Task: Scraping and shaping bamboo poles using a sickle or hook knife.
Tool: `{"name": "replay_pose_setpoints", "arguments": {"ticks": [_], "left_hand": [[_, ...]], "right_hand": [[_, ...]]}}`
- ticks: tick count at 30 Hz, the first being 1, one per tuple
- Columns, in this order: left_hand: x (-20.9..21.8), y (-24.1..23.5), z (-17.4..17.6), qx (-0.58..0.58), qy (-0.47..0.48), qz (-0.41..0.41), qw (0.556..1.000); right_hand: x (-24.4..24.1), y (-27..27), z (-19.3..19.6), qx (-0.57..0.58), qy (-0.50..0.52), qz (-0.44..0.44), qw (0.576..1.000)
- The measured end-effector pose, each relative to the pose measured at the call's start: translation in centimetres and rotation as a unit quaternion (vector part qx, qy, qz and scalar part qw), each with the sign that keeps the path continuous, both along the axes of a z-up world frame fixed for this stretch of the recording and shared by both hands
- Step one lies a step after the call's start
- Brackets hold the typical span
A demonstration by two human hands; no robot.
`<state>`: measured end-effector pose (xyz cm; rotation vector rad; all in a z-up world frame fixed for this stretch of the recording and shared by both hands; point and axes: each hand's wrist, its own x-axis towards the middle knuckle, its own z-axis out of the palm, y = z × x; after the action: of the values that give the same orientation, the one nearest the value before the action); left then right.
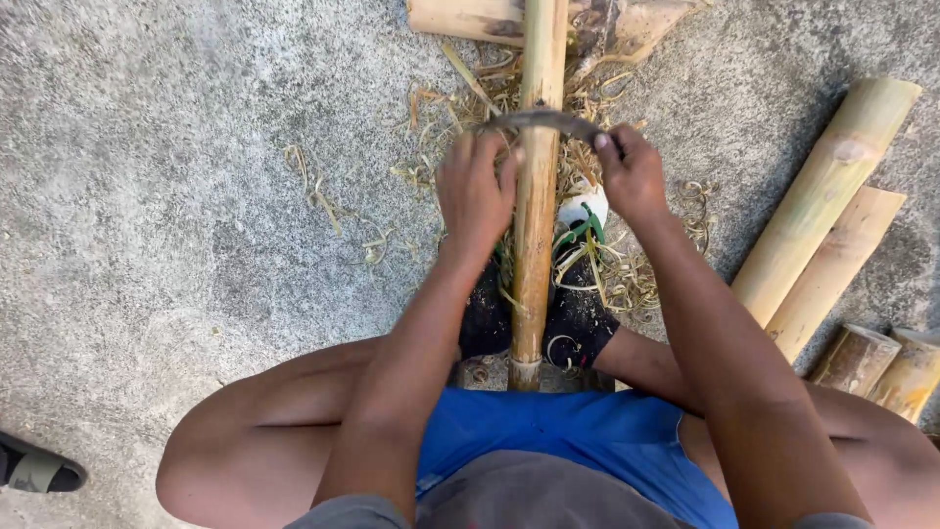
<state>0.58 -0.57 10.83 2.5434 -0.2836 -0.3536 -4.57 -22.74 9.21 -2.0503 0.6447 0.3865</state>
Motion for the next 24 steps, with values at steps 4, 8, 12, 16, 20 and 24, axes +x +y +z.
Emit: {"name": "replay_pose_setpoints", "arguments": {"ticks": [4,8,12,16,20,24], "left_hand": [[6.6,-0.1,-4.3,-0.052,-0.24,-0.007,0.969],[10.4,-0.6,-4.5,-0.08,-0.039,-0.01,0.996],[13.0,-1.4,-7.9,-0.154,-0.04,0.002,0.987],[13.5,-1.9,-7.7,-0.131,-0.083,0.015,0.988],[12.2,-1.4,-7.0,-0.144,-0.104,0.01,0.984],[9.4,-0.8,-7.8,-0.106,-0.03,-0.018,0.994]], "right_hand": [[3.5,-0.4,-0.1,-0.024,-0.056,0.033,0.998],[6.1,-1.1,-2.7,-0.057,-0.072,0.061,0.994],[8.6,-1.8,-4.3,-0.082,-0.161,0.085,0.98],[9.0,-2.0,-4.5,-0.213,-0.243,0.115,0.939],[8.0,-1.8,-3.9,-0.202,-0.272,0.134,0.931],[4.7,-0.4,-2.7,-0.156,-0.128,0.074,0.977]]}}
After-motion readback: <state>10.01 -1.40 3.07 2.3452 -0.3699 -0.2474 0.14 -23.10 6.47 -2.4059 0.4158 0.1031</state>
